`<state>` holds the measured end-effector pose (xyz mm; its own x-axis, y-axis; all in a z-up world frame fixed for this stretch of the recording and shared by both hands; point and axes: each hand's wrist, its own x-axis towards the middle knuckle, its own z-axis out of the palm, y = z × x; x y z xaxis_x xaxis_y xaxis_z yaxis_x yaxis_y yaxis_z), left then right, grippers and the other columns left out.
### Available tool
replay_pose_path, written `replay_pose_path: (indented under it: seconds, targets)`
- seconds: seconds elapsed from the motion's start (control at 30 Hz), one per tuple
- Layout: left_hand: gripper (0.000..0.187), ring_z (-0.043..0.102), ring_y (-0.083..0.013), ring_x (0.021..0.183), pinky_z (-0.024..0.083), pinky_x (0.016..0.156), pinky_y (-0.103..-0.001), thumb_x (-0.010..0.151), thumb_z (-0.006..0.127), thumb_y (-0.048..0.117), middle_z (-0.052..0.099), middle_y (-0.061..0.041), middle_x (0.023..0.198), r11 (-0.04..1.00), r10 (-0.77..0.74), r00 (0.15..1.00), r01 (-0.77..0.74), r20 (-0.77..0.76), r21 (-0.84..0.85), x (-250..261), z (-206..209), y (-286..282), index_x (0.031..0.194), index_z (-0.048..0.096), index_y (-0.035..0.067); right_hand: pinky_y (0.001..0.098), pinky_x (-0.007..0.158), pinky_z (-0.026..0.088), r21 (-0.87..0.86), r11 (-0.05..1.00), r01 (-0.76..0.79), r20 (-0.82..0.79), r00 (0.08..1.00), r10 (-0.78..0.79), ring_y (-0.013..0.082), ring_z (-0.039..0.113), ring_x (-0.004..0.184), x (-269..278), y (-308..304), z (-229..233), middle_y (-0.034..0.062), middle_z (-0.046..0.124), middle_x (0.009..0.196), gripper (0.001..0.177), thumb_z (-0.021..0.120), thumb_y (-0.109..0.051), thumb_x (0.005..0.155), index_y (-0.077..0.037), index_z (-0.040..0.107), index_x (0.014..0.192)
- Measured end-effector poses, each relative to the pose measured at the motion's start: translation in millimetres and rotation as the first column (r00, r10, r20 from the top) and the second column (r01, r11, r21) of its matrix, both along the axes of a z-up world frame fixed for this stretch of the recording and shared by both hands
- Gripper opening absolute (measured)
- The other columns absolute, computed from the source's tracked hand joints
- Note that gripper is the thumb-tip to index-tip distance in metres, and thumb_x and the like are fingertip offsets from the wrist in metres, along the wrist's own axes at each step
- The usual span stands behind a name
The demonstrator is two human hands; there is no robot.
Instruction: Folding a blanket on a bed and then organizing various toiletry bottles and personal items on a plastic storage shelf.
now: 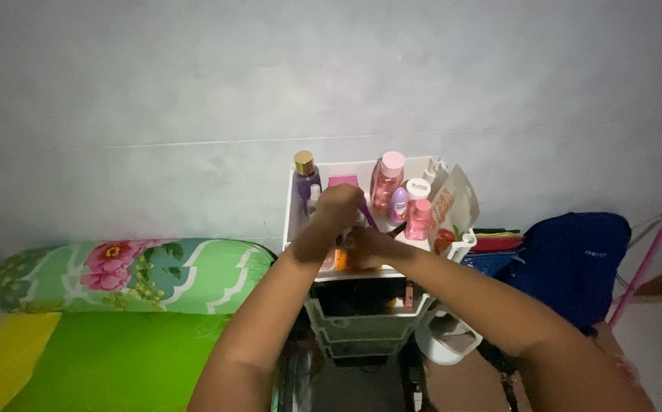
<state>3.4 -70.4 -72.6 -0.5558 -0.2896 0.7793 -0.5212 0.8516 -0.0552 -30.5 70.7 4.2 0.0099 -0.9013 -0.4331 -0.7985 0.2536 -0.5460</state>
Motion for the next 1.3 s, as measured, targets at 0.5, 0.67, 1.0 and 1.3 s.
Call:
replay_pose_path:
  seconds: [0.5,0.67,1.0,1.3]
  targets:
    - [0.014,0.075,-0.0279,0.089,0.060,0.074,-0.041,0.078,0.079,0.015,0.073,-0.009,0.084,0.865,0.039,0.872,-0.274,0.488,0.420,-24.2,33.1,33.2,0.090,0.075,0.008,0.0405,0.088,0.059,-0.219,0.969,0.115,-0.454,0.867,-0.206,0.0277,0.072,0.103,-114.1,19.2,29.4,-0.0003,0.077,0.098,0.040,0.060,-0.059,0.083,-0.035,0.076,0.110]
    - [0.014,0.071,-0.0235,0.063,0.055,0.053,-0.037,0.068,0.079,0.012,0.065,-0.003,0.060,0.955,0.025,0.929,-0.131,0.369,0.267,-23.3,1.5,15.2,0.066,0.067,0.017,0.0397,0.077,0.060,-0.264,0.945,0.192,-0.544,0.780,-0.310,0.0265,0.074,0.096,-138.7,16.7,19.0,0.0030,0.075,0.093,0.040,0.073,-0.048,0.071,-0.029,0.076,0.107]
    - [0.023,0.069,-0.0197,0.055,0.052,0.043,-0.035,0.073,0.063,0.001,0.059,-0.002,0.052,0.990,0.061,0.927,-0.104,0.369,0.098,-21.5,8.2,18.5,0.057,0.061,0.018,0.0467,0.079,0.060,-0.349,0.936,0.040,-0.596,0.761,-0.255,0.0390,0.073,0.094,-137.5,36.7,13.7,0.0203,0.072,0.091,0.036,0.074,-0.030,0.076,-0.004,0.076,0.099]
    - [0.014,0.071,-0.0206,0.060,0.054,0.045,-0.039,0.077,0.071,0.000,0.066,-0.005,0.059,0.950,-0.016,0.760,-0.191,0.650,0.246,-31.1,24.1,16.8,0.067,0.070,0.011,0.0484,0.079,0.060,-0.376,0.925,0.056,-0.589,0.756,-0.286,0.0389,0.073,0.092,-92.3,58.8,48.8,0.0193,0.073,0.091,0.034,0.075,-0.026,0.077,-0.002,0.074,0.101]
